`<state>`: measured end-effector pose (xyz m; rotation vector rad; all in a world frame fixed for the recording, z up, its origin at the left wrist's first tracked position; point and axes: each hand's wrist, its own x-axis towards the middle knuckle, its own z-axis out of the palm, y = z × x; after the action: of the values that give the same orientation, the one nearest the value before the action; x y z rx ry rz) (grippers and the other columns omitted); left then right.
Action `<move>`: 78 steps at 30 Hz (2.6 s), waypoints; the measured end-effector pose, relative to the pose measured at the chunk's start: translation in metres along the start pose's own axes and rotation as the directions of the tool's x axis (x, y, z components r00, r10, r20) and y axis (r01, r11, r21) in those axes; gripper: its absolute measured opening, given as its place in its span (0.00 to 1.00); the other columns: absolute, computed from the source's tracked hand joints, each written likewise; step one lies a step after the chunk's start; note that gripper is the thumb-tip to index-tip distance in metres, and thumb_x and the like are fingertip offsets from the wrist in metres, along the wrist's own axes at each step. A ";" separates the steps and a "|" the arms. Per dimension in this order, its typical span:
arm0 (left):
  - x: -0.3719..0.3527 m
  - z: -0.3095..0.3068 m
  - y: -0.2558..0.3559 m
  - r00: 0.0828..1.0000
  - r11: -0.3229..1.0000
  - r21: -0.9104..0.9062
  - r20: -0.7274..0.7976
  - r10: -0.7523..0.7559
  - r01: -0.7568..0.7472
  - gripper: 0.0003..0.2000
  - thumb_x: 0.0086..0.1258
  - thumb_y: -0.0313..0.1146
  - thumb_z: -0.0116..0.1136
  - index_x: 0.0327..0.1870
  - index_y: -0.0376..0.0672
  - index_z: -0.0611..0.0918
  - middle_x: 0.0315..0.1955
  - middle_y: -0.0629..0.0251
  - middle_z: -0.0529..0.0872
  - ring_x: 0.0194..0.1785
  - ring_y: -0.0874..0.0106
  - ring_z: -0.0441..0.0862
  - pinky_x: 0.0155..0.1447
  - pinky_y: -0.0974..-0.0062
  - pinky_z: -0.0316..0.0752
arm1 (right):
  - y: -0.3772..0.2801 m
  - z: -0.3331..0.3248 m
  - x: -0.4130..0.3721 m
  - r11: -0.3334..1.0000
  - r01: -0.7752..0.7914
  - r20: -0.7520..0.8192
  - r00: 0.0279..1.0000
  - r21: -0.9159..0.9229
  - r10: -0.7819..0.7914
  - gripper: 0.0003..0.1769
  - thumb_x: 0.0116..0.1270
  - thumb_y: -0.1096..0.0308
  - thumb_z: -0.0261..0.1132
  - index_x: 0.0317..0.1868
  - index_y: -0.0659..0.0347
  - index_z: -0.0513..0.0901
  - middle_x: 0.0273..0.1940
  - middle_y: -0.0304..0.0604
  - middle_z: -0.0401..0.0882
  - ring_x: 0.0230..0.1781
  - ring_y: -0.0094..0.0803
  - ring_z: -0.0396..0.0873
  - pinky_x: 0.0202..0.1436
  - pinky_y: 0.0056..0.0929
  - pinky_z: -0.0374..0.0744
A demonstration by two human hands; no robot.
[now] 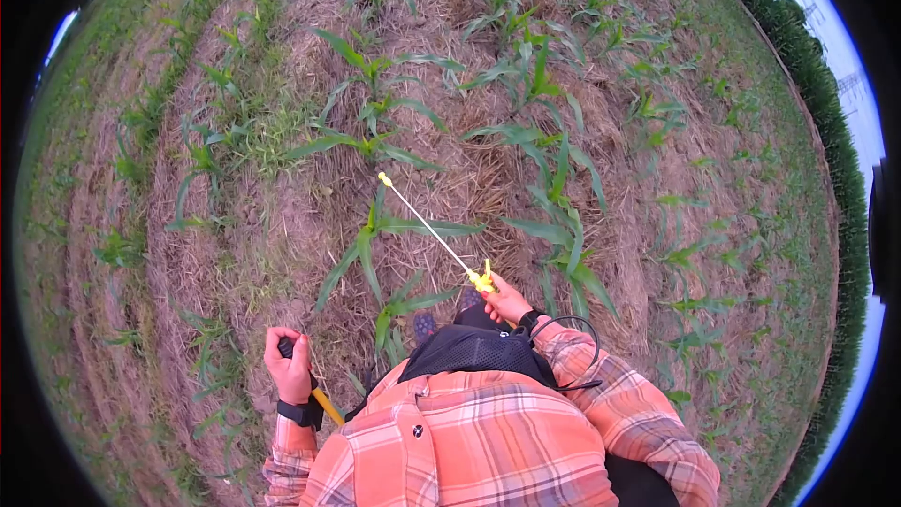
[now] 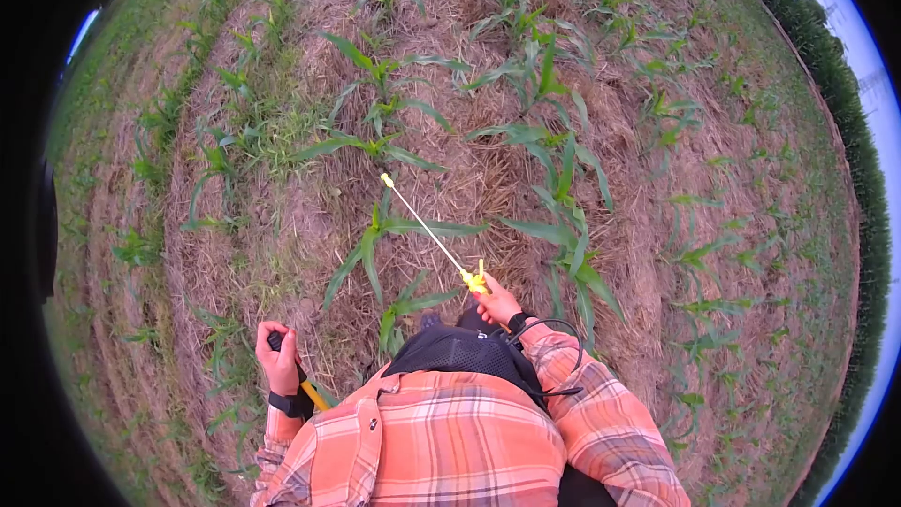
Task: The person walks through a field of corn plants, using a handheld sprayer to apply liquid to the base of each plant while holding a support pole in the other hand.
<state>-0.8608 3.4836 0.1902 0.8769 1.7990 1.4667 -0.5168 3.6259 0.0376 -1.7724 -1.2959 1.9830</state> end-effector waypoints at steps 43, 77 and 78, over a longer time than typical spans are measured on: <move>0.269 0.197 0.084 0.999 0.994 0.109 0.043 0.026 -0.030 0.04 0.58 0.24 0.51 0.28 0.41 0.68 0.14 0.77 0.67 0.14 0.88 0.62 0.17 0.89 0.55 | -0.170 -0.188 0.218 0.981 -0.093 -0.250 0.959 0.173 0.134 0.11 0.62 0.61 0.51 0.42 0.53 0.61 0.16 0.38 0.69 0.08 0.23 0.65 0.08 0.21 0.63; 0.544 0.284 0.175 0.994 0.983 0.151 0.006 0.107 -0.107 0.05 0.60 0.25 0.49 0.30 0.42 0.66 0.15 0.75 0.66 0.12 0.87 0.61 0.15 0.91 0.56 | -0.432 -0.239 0.391 0.933 0.229 -0.152 0.948 -0.279 -0.278 0.50 0.47 0.71 0.61 0.64 0.51 0.36 0.29 0.51 0.76 0.15 0.33 0.75 0.21 0.29 0.75; 0.550 0.290 0.179 0.994 0.983 0.151 0.011 0.104 -0.105 0.05 0.60 0.25 0.49 0.30 0.42 0.66 0.15 0.76 0.66 0.12 0.87 0.61 0.15 0.90 0.56 | -0.434 -0.244 0.398 0.933 0.230 -0.150 0.949 -0.276 -0.279 0.50 0.47 0.71 0.61 0.64 0.51 0.36 0.29 0.51 0.76 0.15 0.33 0.75 0.21 0.29 0.75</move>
<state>-0.9172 4.1219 0.2799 1.0636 1.9068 1.4052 -0.5838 4.2581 0.0751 -1.7372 -1.6800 1.5291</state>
